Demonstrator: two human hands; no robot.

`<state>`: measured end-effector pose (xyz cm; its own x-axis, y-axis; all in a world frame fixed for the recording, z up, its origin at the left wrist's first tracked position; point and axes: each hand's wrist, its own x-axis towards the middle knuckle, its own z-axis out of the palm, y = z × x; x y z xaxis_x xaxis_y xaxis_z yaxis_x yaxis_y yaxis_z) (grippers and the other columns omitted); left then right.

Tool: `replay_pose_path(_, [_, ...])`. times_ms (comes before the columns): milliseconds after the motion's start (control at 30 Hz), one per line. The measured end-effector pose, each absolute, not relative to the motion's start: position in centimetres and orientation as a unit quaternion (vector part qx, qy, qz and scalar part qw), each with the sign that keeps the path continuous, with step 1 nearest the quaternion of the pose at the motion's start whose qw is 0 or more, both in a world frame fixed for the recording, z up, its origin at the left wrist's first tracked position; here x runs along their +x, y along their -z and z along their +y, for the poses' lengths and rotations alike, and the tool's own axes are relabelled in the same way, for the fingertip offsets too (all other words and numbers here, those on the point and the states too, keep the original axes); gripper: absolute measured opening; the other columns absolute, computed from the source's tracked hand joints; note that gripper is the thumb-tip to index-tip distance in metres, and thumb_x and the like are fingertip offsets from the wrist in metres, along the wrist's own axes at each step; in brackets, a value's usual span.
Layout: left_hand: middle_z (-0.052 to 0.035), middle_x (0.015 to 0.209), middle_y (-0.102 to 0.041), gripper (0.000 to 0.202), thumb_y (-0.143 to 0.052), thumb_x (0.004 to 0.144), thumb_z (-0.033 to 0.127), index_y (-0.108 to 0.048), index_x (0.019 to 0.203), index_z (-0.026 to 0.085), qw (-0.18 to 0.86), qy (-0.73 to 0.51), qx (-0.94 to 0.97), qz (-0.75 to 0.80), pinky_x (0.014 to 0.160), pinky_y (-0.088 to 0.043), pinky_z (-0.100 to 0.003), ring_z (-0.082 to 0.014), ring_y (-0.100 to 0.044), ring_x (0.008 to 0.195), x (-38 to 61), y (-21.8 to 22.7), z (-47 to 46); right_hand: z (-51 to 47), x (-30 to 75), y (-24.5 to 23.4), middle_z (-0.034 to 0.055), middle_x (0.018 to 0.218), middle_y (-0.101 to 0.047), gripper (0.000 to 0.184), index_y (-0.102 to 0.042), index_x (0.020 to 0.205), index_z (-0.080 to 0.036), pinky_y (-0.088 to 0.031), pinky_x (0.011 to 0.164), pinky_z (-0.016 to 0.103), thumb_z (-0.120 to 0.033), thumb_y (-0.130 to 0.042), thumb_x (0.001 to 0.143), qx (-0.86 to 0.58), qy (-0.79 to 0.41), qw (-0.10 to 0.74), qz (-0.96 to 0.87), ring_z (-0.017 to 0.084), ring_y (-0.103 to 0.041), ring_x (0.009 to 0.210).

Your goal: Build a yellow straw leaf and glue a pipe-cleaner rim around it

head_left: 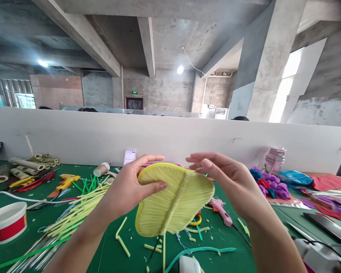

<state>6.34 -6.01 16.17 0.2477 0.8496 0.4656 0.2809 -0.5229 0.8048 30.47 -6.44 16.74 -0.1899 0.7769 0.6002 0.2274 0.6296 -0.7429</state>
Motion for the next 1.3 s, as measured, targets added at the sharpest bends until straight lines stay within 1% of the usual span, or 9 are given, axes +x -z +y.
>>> replay_pose_path(233, [-0.0029,0.106,-0.076,0.038,-0.073,0.083,0.036,-0.066,0.119,0.028,-0.015,-0.581,0.705,0.406,0.072,-0.059,-0.029,-0.0191,-0.072,0.077,6.1,-14.9,-5.7,-4.8,30.3,-15.9,-0.0002,0.073,-0.059,0.034,-0.054,0.072,-0.021,-0.045,0.064,0.025,-0.042,-0.047,0.098,-0.377,-0.121,0.645,-0.654,0.012,-0.053,0.068])
replay_pose_path(400, [-0.002,0.118,-0.073,0.058,-0.066,0.083,0.007,-0.057,0.135,0.032,-0.272,-0.591,0.728,0.217,0.09,-0.058,-0.036,-0.0225,-0.073,0.098,4.8,-12.8,-5.0,-5.1,28.9,-15.9,0.0041,0.071,-0.065,0.041,-0.061,0.079,-0.019,-0.05,0.058,0.026,-0.055,-0.047,0.094,-0.32,-0.356,0.583,-0.656,0.015,-0.06,0.064])
replay_pose_path(533, [-0.0006,0.125,-0.069,0.05,-0.062,0.086,0.008,-0.061,0.13,0.032,-0.236,-0.519,0.808,0.148,0.097,-0.057,-0.044,-0.0264,-0.068,0.111,5.0,-12.5,-5.5,-5.5,28.0,-15.6,0.0098,0.094,-0.073,0.051,-0.065,0.112,-0.018,-0.057,0.07,0.03,-0.061,-0.044,0.094,-0.266,-0.508,0.518,-0.634,0.019,-0.069,0.083])
replay_pose_path(733, [-0.0027,0.132,-0.064,0.065,-0.057,0.088,0.003,-0.043,0.146,0.03,-0.239,-0.479,0.838,0.107,0.104,-0.051,-0.042,-0.0237,-0.061,0.121,5.8,-13.1,-4.4,-5.3,27.7,-15.5,0.007,0.09,-0.074,0.035,-0.068,0.109,-0.017,-0.058,0.07,0.027,-0.045,-0.063,0.088,-0.264,-0.502,0.588,-0.576,0.018,-0.07,0.082])
replay_pose_path(833, [-0.0054,0.15,-0.047,0.071,-0.061,0.087,0.008,-0.035,0.15,0.032,-0.221,-0.535,0.799,0.163,0.116,-0.031,-0.055,-0.0285,-0.039,0.141,5.9,-13.4,-3.1,-5.1,27.7,-15.6,0.0061,0.092,-0.074,0.035,-0.068,0.109,-0.019,-0.059,0.066,0.026,-0.043,-0.069,0.083,-0.269,-0.475,0.643,-0.538,0.018,-0.07,0.081])
replay_pose_path(967, [-0.003,0.165,-0.005,0.095,-0.079,0.074,0.044,-0.027,0.152,0.033,-0.068,-0.626,0.733,0.255,0.118,-0.004,-0.062,-0.0349,0.004,0.149,5.8,-13.9,-2.6,-5.0,27.9,-15.7,0.0047,0.103,-0.073,0.035,-0.067,0.108,-0.021,-0.059,0.065,0.024,-0.044,-0.069,0.082,-0.268,-0.433,0.685,-0.52,0.017,-0.07,0.084])
replay_pose_path(1033, [-0.0055,0.165,-0.012,0.095,-0.073,0.075,0.057,-0.025,0.153,0.031,0.106,-0.64,0.727,0.224,0.12,-0.015,-0.056,-0.0345,-0.005,0.15,5.8,-14.3,-2.9,-5.0,27.9,-15.6,0.0044,0.106,-0.072,0.034,-0.067,0.108,-0.022,-0.059,0.066,0.023,-0.046,-0.068,0.083,-0.268,-0.422,0.691,-0.522,0.017,-0.07,0.085])
replay_pose_path(1133, [-0.0123,0.146,-0.05,0.076,-0.055,0.084,0.066,-0.039,0.147,0.026,0.332,-0.609,0.701,0.165,0.108,-0.045,-0.046,-0.0332,-0.041,0.139,5.8,-14.5,-3.5,-5.2,27.4,-15.4,0.005,0.108,-0.072,0.035,-0.066,0.111,-0.023,-0.059,0.067,0.025,-0.048,-0.064,0.086,-0.271,-0.404,0.687,-0.54,0.017,-0.069,0.087])
replay_pose_path(1300, [-0.0097,0.112,-0.073,0.047,-0.05,0.094,0.052,-0.057,0.131,0.025,0.447,-0.635,0.589,0.226,0.086,-0.06,-0.038,-0.0287,-0.068,0.108,6.3,-14.6,-4.7,-5.4,26.3,-14.9,0.0052,0.103,-0.072,0.038,-0.063,0.119,-0.025,-0.059,0.072,0.027,-0.049,-0.058,0.09,-0.265,-0.404,0.657,-0.578,0.018,-0.068,0.091])
